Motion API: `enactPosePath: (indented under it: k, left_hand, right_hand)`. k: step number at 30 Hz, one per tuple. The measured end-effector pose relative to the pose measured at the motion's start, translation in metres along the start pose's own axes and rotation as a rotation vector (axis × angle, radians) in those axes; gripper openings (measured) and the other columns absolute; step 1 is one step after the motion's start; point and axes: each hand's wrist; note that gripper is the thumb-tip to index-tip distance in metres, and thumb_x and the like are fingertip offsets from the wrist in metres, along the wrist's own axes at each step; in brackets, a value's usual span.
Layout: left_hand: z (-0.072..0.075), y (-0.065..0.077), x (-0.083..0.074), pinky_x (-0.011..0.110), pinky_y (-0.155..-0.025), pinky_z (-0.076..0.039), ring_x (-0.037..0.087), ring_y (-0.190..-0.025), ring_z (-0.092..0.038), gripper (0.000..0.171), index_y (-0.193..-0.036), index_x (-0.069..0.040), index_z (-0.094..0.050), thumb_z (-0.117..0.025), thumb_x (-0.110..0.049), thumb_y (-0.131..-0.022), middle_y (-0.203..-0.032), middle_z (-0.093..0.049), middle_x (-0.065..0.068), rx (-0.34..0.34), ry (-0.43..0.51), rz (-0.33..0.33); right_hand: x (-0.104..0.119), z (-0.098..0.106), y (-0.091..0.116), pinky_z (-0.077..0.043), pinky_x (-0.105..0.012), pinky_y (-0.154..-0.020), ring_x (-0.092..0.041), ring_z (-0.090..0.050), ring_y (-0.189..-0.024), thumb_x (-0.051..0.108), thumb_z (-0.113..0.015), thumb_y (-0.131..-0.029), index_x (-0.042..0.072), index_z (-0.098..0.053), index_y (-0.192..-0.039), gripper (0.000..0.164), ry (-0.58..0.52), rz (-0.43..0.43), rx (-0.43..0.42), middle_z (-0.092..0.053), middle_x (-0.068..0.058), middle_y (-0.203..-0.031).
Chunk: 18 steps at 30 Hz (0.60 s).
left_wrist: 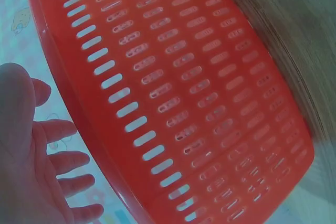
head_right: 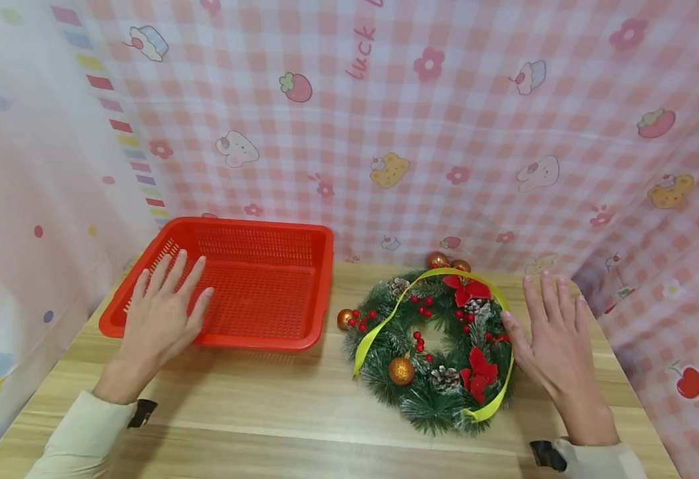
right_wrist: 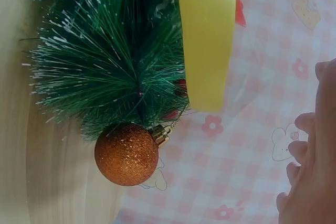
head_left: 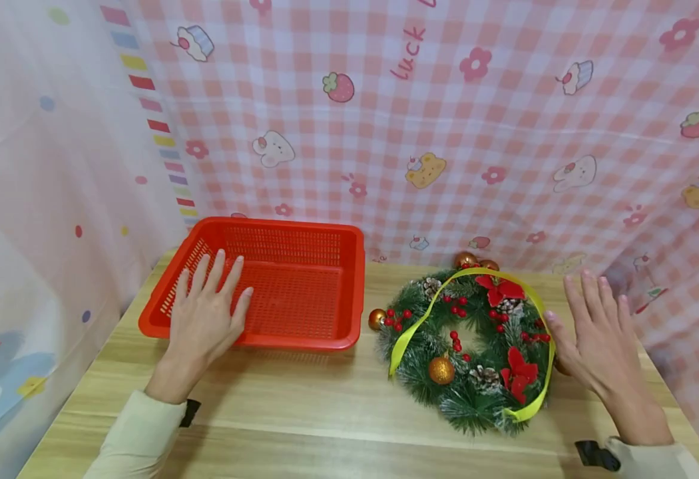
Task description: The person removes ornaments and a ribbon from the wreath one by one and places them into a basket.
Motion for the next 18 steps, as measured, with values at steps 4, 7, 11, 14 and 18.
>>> enactPosePath:
  k: [4, 7, 11, 14, 18]
  left_hand:
    - [-0.001, 0.000, -0.002, 0.063, -0.116, -0.014, 0.044, -0.144, -0.024, 0.057, -0.152, -0.010, -0.039, -0.044, -0.038, -0.102, -0.157, -0.032, 0.022, 0.006, -0.003, -0.003]
    - [-0.001, -0.001, -0.005, 0.063, -0.116, -0.014, 0.044, -0.145, -0.023, 0.058, -0.152, -0.010, -0.038, -0.043, -0.038, -0.102, -0.157, -0.032, 0.022, 0.010, -0.002, -0.001]
    - [-0.002, -0.001, -0.008, 0.063, -0.115, -0.015, 0.044, -0.144, -0.024, 0.058, -0.152, -0.009, -0.039, -0.043, -0.039, -0.102, -0.157, -0.032, 0.023, 0.014, 0.005, 0.001]
    - [-0.002, -0.002, -0.012, 0.063, -0.115, -0.017, 0.044, -0.144, -0.025, 0.058, -0.151, -0.009, -0.040, -0.044, -0.039, -0.102, -0.156, -0.034, 0.023, 0.010, 0.011, -0.004]
    - [-0.003, -0.004, -0.017, 0.063, -0.115, -0.017, 0.044, -0.144, -0.026, 0.058, -0.151, -0.010, -0.040, -0.044, -0.040, -0.102, -0.155, -0.035, 0.023, 0.007, 0.021, -0.012]
  right_hand:
    - [0.001, -0.004, 0.001, 0.008, -0.057, -0.119, -0.035, 0.005, -0.152, 0.038, -0.037, -0.106, 0.009, -0.014, -0.159, 0.065, -0.017, 0.028, -0.015, -0.001, -0.015, -0.166]
    - [0.003, -0.006, 0.000, 0.006, -0.058, -0.119, -0.038, 0.002, -0.152, 0.038, -0.039, -0.106, 0.009, -0.014, -0.159, 0.065, -0.046, 0.066, -0.015, -0.004, -0.018, -0.165]
    - [0.008, -0.011, 0.002, 0.006, -0.055, -0.120, -0.039, 0.000, -0.152, 0.037, -0.042, -0.106, 0.009, -0.015, -0.159, 0.066, -0.075, 0.111, -0.007, -0.006, -0.020, -0.165]
    - [0.013, -0.016, 0.005, 0.005, -0.054, -0.120, -0.038, -0.002, -0.152, 0.035, -0.044, -0.105, 0.009, -0.018, -0.158, 0.065, -0.102, 0.133, -0.010, -0.009, -0.020, -0.164]
    - [0.021, -0.026, 0.011, 0.002, -0.052, -0.121, -0.036, -0.006, -0.152, 0.032, -0.050, -0.103, 0.010, -0.025, -0.157, 0.064, -0.145, 0.162, -0.004, -0.015, -0.020, -0.164]
Point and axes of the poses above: each hand's wrist, its own y-axis away from the middle knuckle, its own z-axis out of the back of the hand, x = y × z
